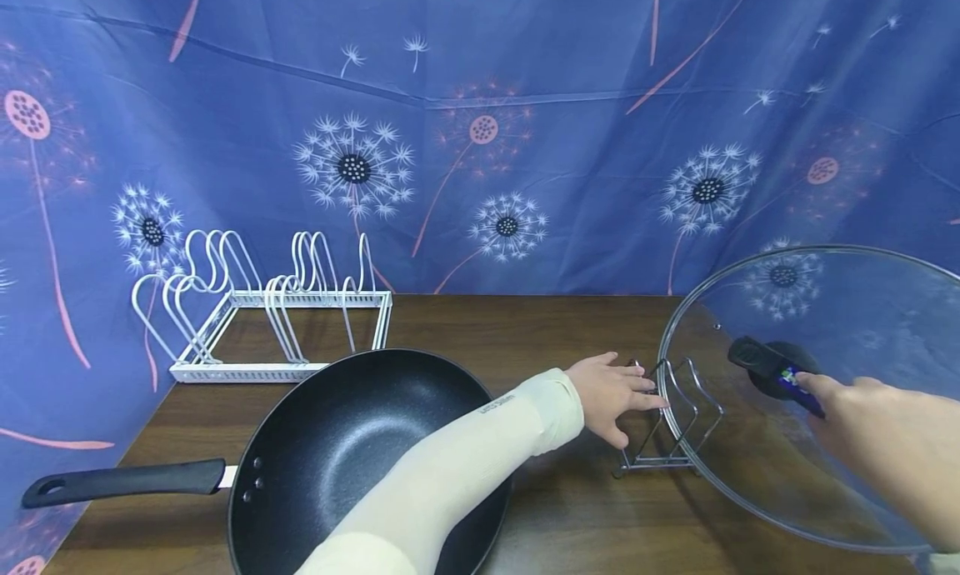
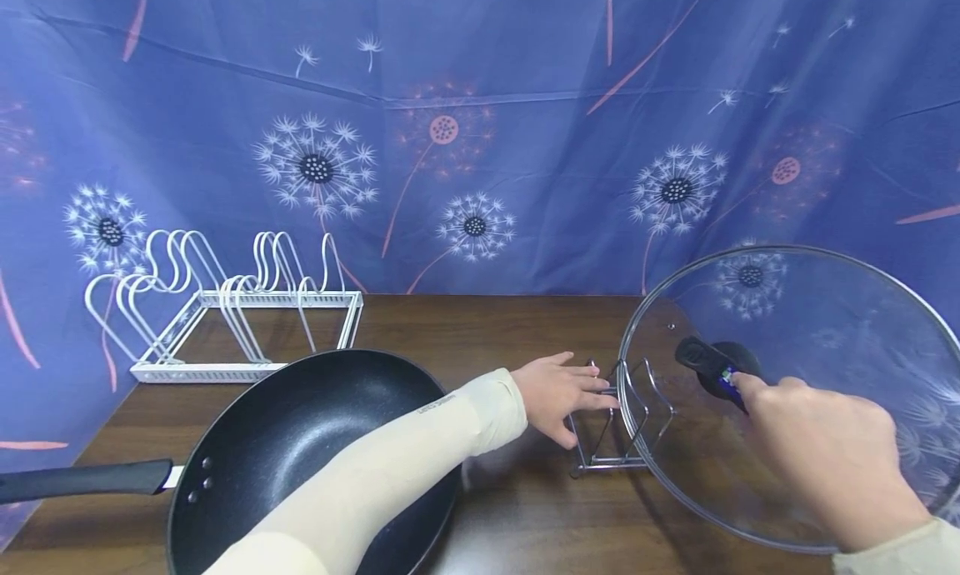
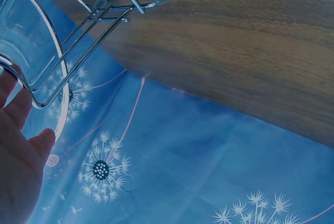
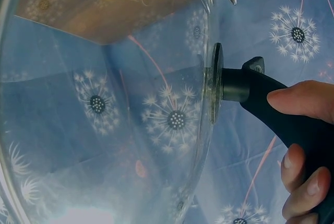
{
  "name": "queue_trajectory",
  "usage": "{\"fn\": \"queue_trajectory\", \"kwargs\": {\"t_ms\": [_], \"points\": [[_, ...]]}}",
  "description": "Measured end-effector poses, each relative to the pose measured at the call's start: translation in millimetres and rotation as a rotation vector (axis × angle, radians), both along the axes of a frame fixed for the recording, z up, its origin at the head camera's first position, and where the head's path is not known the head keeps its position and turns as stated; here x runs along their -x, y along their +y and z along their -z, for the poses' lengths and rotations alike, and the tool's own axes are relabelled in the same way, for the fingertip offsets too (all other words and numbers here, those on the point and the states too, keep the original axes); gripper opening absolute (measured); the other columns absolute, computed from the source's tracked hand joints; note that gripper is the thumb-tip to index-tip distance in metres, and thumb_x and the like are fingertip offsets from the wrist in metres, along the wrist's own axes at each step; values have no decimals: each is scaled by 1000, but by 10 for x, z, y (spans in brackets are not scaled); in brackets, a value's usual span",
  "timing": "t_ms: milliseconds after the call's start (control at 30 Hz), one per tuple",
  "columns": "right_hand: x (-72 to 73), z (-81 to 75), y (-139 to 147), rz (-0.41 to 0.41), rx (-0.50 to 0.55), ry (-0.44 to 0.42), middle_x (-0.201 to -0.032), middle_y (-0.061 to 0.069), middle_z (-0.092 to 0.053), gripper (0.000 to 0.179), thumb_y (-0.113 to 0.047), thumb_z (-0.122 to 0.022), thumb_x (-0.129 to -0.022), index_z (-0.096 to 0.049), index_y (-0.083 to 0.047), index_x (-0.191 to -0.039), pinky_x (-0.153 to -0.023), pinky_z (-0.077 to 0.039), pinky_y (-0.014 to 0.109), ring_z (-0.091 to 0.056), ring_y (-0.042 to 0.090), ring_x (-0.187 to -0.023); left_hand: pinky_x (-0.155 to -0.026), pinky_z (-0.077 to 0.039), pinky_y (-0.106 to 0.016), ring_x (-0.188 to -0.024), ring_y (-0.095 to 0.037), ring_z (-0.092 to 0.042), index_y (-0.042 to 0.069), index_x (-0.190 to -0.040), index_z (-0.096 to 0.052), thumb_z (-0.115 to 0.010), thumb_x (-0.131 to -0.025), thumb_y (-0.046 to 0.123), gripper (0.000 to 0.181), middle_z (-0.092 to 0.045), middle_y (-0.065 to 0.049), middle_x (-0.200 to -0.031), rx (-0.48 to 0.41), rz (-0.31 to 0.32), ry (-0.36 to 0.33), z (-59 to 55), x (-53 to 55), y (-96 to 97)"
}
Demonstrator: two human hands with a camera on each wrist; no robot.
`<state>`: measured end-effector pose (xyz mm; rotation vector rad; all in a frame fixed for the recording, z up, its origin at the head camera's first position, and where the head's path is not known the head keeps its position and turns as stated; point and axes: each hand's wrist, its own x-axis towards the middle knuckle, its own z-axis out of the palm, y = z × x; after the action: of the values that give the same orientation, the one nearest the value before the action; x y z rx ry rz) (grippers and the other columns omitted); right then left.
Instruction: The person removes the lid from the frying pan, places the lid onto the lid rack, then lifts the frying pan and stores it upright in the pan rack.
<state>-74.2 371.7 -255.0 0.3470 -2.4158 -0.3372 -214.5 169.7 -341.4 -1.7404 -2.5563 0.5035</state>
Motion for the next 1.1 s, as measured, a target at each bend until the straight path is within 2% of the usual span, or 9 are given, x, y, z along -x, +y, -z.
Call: {"fn": "queue_trajectory", "kwargs": {"t_ms": [100, 167, 267, 433, 533, 633, 867, 1000, 1100], "points": [[-1, 4, 17, -37, -28, 12, -48, 8, -37, 22, -5, -65, -74, -67, 8, -92, -30, -21, 34, -27, 15, -39, -115, -13, -33, -142, -3, -12, 44, -151, -17, -53, -86, 62, 76, -22, 19, -154, -8, 6, 5, 13, -2, -3], [-1, 4, 28, -59, -45, 11, -48, 6, -36, 36, -22, -45, -95, -67, 6, -92, -31, -20, 31, -25, 13, -39, -115, -13, -33, -142, -3, -12, 43, -151, -17, -53, -87, 62, 76, -22, 19, -154, -11, 10, 10, 18, -2, -8], [6, 1, 34, -85, -58, 14, -49, 4, -36, 69, -42, -15, -101, -66, 4, -92, -31, -18, 30, -23, 12, -39, -115, -13, -33, -143, -3, -12, 42, -151, -16, -52, -87, 62, 76, -21, 19, -154, -10, 12, 12, 20, 1, -19], [23, 3, 28, -125, -51, 36, -49, 1, -35, 82, -54, -2, -97, -65, -1, -90, -32, -14, 30, -22, 10, -41, -115, -12, -34, -143, -3, -11, 43, -151, -16, -52, -87, 62, 76, -22, 18, -154, -13, 13, 7, 25, 3, -33], [14, 10, 33, -138, -30, 32, -50, -1, -35, 59, -44, -23, -99, -65, -3, -91, -33, -14, 31, -22, 10, -41, -115, -13, -34, -143, -4, -12, 42, -151, -17, -53, -87, 62, 76, -22, 18, -154, -18, 19, 2, 37, 7, -41], [4, 22, 40, -129, -10, 21, -50, -2, -35, 28, -25, -51, -81, -64, -4, -92, -32, -15, 33, -22, 11, -41, -115, -13, -34, -143, -4, -12, 42, -151, -18, -54, -87, 61, 76, -23, 18, -154, -27, 20, -12, 58, 11, -53], [18, 31, 31, -108, -4, 33, -49, -2, -36, 48, -38, -33, -95, -65, -3, -92, -33, -14, 32, -22, 11, -40, -115, -12, -34, -143, -4, -11, 41, -151, -18, -52, -87, 63, 76, -23, 18, -154, -23, 15, 0, 48, 3, -34], [-21, 9, 45, -23, 4, -58, -50, 5, -38, 29, -6, -70, -68, -64, 2, -95, -32, -20, 34, -26, 14, -39, -115, -10, -33, -143, -4, -10, 41, -151, -18, -53, -87, 63, 77, -23, 18, -154, -21, 10, -8, 19, -12, -3], [-30, 15, 42, -15, 11, -68, -50, 4, -38, 30, -10, -72, -69, -65, 1, -95, -32, -21, 34, -26, 14, -39, -115, -10, -33, -143, -4, -11, 41, -151, -19, -53, -86, 62, 77, -23, 18, -154, -19, 5, -13, 21, -13, -5]]}}
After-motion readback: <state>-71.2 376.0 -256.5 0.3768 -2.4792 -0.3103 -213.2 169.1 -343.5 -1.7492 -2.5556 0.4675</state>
